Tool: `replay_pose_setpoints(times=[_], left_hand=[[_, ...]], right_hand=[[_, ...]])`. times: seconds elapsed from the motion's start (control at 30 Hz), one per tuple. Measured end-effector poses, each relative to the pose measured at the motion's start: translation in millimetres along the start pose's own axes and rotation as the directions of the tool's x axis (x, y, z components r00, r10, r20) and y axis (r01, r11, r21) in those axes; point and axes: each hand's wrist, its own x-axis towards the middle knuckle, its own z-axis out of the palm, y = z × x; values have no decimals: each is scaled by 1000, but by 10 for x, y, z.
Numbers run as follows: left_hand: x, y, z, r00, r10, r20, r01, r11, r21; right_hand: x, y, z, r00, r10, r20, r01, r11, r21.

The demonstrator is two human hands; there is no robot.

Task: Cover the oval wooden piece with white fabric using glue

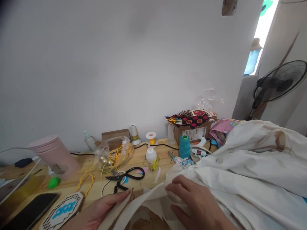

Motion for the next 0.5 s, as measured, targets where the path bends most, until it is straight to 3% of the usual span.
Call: replay_pose_setpoints(times=[0.13, 0.27, 0.33, 0.4, 0.5], left_hand=[[-175, 126, -64, 1000, -4, 0, 4, 995, -102], [-225, 240, -259, 994, 101, -38, -107, 955, -275], [-195, 251, -367, 987, 129, -95, -154, 928, -339], [-165, 237, -452, 981, 128, -145, -174, 908, -381], [-186, 208, -540, 975, 109, -193, -185, 877, -443]], right_hand=[[246, 56, 87, 997, 77, 19, -76, 996, -43], [300, -53, 117, 995, 101, -21, -102, 995, -16], [252, -149, 162, 999, 44, 6, -43, 999, -24], [182, -211, 240, 996, -76, 45, 82, 986, -143], [80, -200, 331, 985, -144, 96, 166, 942, -291]])
